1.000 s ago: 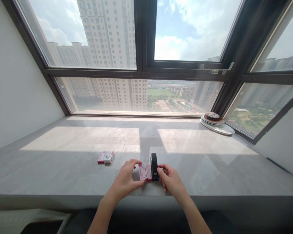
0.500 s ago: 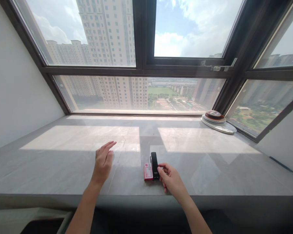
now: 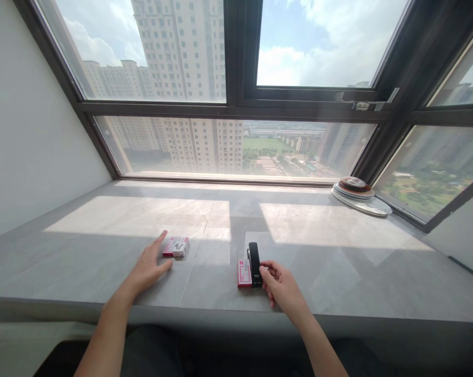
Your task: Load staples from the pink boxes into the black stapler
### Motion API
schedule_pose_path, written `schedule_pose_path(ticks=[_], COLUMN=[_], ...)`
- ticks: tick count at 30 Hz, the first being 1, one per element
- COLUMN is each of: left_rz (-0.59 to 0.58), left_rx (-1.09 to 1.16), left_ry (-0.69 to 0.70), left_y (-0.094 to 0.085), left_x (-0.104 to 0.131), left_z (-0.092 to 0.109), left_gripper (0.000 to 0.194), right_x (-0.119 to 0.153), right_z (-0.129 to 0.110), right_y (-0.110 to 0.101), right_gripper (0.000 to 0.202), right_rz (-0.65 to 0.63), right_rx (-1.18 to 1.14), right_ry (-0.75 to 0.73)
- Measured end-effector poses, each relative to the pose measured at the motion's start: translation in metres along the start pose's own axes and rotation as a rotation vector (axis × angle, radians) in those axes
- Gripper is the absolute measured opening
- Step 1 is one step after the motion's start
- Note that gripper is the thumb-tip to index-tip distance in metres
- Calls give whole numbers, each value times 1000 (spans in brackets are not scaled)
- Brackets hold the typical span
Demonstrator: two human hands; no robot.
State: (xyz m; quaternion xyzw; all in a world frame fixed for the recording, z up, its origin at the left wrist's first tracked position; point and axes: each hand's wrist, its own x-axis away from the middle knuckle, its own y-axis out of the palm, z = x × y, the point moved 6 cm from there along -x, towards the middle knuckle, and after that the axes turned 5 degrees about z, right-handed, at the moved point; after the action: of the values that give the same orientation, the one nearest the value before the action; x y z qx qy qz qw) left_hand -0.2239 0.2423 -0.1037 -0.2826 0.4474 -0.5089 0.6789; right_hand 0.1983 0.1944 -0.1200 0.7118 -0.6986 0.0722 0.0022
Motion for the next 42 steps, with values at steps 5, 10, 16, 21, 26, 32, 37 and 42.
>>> schedule_pose_path(ticks=[5, 10, 16, 21, 26, 32, 37, 42], left_rz=[20, -8, -181, -333, -382, -39, 204, -94], left_rx=[-91, -129, 316, 479, 564, 487, 64, 113], left_ry=[-22, -163, 128, 300, 273, 129, -455, -224], left_y=[-4, -24, -14, 30, 58, 19, -10, 38], left_x=[1, 42, 55, 43, 43, 27, -1, -13], left_z=[-4, -1, 150, 232, 237, 182, 62, 97], left_gripper=[64, 64, 50, 60, 75, 48, 49, 47], right_x=[-1, -4, -4, -3, -4, 4, 10, 12], right_z=[2, 5, 3, 1, 0, -12, -20, -36], right_y=[1, 0, 1, 2, 1, -7, -1, 7], right_gripper=[49, 50, 51, 52, 58, 66, 85, 79], right_rz=[-2, 0, -10, -1, -7, 104, 63, -30], right_rx=[-9, -8, -8, -17, -17, 104, 268, 374], right_ry=[-8, -11, -7, -17, 5, -64, -115, -145])
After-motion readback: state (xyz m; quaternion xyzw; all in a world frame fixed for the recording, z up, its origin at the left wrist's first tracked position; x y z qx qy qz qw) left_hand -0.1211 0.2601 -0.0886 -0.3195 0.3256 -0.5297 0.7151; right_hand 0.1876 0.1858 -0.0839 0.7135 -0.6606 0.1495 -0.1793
